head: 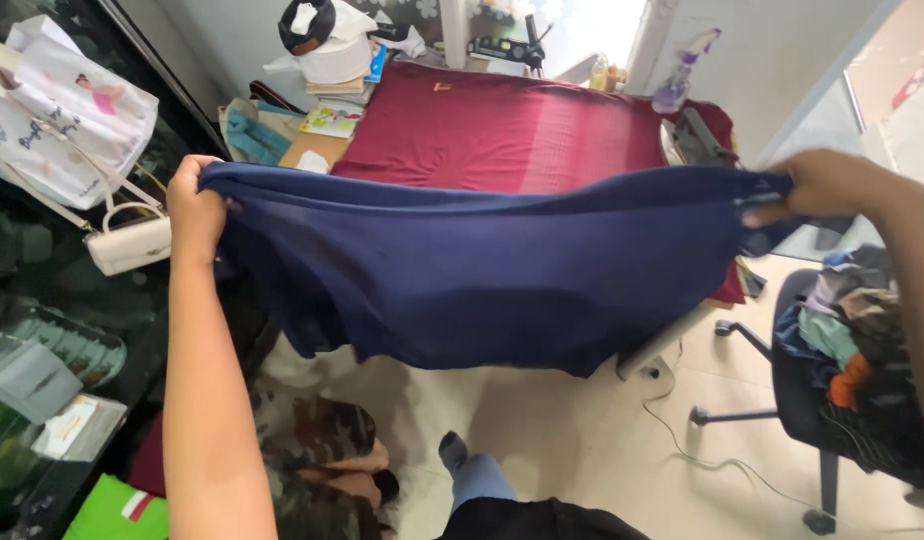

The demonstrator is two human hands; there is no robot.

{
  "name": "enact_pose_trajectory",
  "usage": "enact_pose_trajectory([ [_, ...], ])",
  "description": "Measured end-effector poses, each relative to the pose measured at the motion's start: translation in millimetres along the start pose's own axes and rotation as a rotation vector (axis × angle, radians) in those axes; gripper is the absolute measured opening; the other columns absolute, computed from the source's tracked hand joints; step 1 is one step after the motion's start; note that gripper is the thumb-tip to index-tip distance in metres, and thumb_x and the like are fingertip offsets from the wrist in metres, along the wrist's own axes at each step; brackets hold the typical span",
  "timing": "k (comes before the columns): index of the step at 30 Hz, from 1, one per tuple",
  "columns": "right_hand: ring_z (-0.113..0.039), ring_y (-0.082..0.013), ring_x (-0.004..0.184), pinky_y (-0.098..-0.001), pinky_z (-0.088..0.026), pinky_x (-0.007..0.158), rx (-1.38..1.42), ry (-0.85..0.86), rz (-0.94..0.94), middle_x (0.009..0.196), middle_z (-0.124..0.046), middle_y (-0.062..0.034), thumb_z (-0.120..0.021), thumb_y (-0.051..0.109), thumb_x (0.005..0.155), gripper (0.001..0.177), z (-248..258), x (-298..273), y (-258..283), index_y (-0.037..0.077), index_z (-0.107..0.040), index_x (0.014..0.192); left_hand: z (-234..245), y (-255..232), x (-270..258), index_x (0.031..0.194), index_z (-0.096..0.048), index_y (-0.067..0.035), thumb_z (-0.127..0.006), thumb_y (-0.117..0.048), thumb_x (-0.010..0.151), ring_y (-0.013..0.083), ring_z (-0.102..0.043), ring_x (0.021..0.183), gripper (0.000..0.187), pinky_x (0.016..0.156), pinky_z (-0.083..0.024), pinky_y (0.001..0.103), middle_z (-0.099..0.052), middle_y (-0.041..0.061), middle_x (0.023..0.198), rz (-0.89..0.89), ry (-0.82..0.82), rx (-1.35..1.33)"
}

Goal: The person irons a dark blue shirt on a maroon ironing board. They repeatedly smooth the fabric, lift and reposition the shirt, and use a spray bottle to mist the surface before continuing to iron different sections.

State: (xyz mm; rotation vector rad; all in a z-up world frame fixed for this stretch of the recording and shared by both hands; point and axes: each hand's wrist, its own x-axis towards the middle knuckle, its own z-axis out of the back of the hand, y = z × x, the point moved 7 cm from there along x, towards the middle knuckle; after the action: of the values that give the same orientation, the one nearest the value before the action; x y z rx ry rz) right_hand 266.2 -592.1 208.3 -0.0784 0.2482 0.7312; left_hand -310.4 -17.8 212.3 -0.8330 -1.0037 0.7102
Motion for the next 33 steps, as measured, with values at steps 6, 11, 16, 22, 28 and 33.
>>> enact_pose_trajectory([
  [6, -0.075, -0.0340, 0.088, -0.0464, -0.058, 0.072, 0.379, -0.064, 0.101, 0.102, -0.076, -0.0205, -0.062, 0.015, 0.092, 0.031, -18, 71, -92, 0.003, -0.071, 0.120, -18, -32, 47, 0.108, -0.068, -0.004, -0.072, -0.008, 0.092, 0.0129, -0.060, 0.084, 0.017, 0.074, -0.049, 0.029, -0.068, 0.004, 0.089, -0.199, 0.208, 0.213],
  [11, -0.071, -0.0291, 0.092, -0.0426, -0.057, 0.077, 1.264, -0.156, 0.161, 0.102, -0.069, -0.0174, -0.055, 0.011, 0.103, 0.025, -56, 127, -128, -0.003, -0.057, 0.124, -44, -47, 95, 0.102, -0.074, -0.008, -0.094, -0.022, 0.061, 0.0176, -0.068, 0.079, 0.048, 0.075, -0.052, 0.034, -0.075, 0.006, 0.086, -0.112, 0.571, 0.534],
  [16, -0.067, -0.0240, 0.090, -0.0388, -0.055, 0.079, 0.704, -0.085, 0.002, 0.101, -0.067, -0.0149, -0.062, 0.005, 0.090, 0.037, -88, 122, -85, 0.000, -0.060, 0.126, -56, -19, 167, 0.109, -0.079, -0.013, -0.089, -0.027, 0.075, 0.0217, -0.063, 0.078, 0.038, 0.074, -0.050, 0.037, -0.074, 0.011, 0.090, -0.072, 0.639, 0.818],
  [22, -0.063, -0.0259, 0.078, -0.0417, -0.050, 0.069, 0.417, 0.004, -0.212, 0.092, -0.066, -0.0165, -0.062, 0.003, 0.090, 0.030, -53, 129, -32, 0.000, -0.065, 0.119, -79, 23, 259, 0.107, -0.076, -0.005, -0.080, -0.012, 0.084, 0.0219, -0.056, 0.074, 0.024, 0.067, -0.046, 0.034, -0.069, 0.018, 0.080, -0.098, 0.632, 0.528],
  [28, -0.059, -0.0277, 0.066, -0.0446, -0.046, 0.058, 0.488, -0.198, -0.273, 0.082, -0.065, -0.0182, -0.061, 0.001, 0.090, 0.024, 50, 248, -26, 0.000, -0.070, 0.113, -144, 35, 359, 0.110, -0.074, -0.005, -0.081, -0.010, 0.083, 0.0209, -0.065, 0.074, 0.028, 0.068, -0.049, 0.035, -0.071, 0.013, 0.088, -0.313, 0.383, 0.572],
  [33, -0.056, -0.0293, 0.056, -0.0470, -0.042, 0.050, 0.633, -0.301, -0.330, 0.074, -0.064, -0.0196, -0.060, 0.000, 0.090, 0.022, 84, 364, -39, 0.001, -0.074, 0.107, -213, 85, 434, 0.106, -0.076, -0.010, -0.083, -0.025, 0.090, 0.0328, -0.070, 0.078, 0.023, 0.070, -0.051, 0.043, -0.072, 0.015, 0.085, -0.204, 0.252, 0.673],
])
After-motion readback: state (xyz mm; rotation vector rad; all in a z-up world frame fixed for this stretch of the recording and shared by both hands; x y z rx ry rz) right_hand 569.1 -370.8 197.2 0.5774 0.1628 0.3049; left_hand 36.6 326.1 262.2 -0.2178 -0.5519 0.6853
